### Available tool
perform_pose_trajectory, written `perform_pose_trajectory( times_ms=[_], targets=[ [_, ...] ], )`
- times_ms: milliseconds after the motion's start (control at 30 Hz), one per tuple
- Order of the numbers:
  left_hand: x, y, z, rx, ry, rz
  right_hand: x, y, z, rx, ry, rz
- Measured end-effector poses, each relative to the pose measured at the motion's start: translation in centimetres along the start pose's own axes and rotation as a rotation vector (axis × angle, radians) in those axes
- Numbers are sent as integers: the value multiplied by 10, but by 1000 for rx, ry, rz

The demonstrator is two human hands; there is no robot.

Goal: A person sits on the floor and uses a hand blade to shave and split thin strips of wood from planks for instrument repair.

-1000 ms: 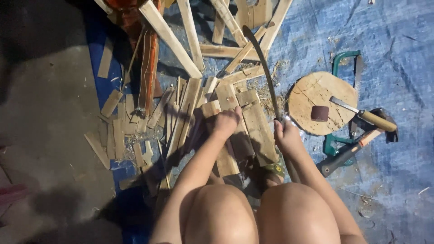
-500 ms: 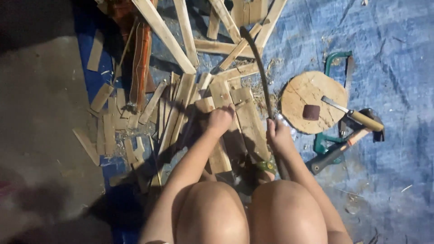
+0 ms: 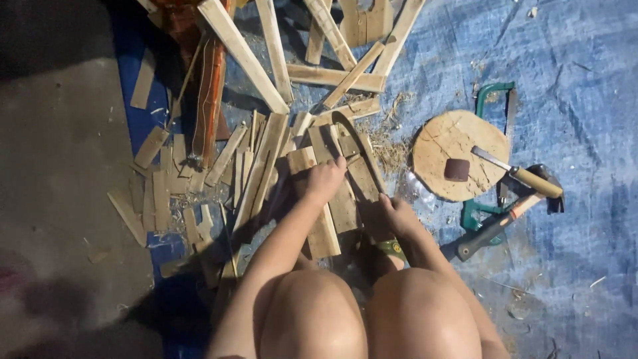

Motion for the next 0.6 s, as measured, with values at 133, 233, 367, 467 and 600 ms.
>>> perform_pose_trajectory(
  times_ms=[133,233,367,467,600],
  targets=[
    [0,1,2,-5,16,6,-5,-15,20,36,-29,-83],
    [2,3,5,-22,44,22,-15,-15,23,8,13,-123],
    [-10,-2,3,-53,29,41,-23,17,-1,-120,120,-270],
    [-7,-7,1,-48,-82,104,-24,30,-5,-125,162,-289],
    [-9,-26,-12,-54,-473,425,-28,39,-1,-49,158,-237]
  ],
)
Point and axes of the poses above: each hand's wrist, its own z-axis away from the middle knuckle, its own x-axis out of the palm, y = z × x, the point moved 6 cm from there along -z, towards the middle knuckle, and after that the axes turned 10 degrees about -y, right-handed, at the moved point
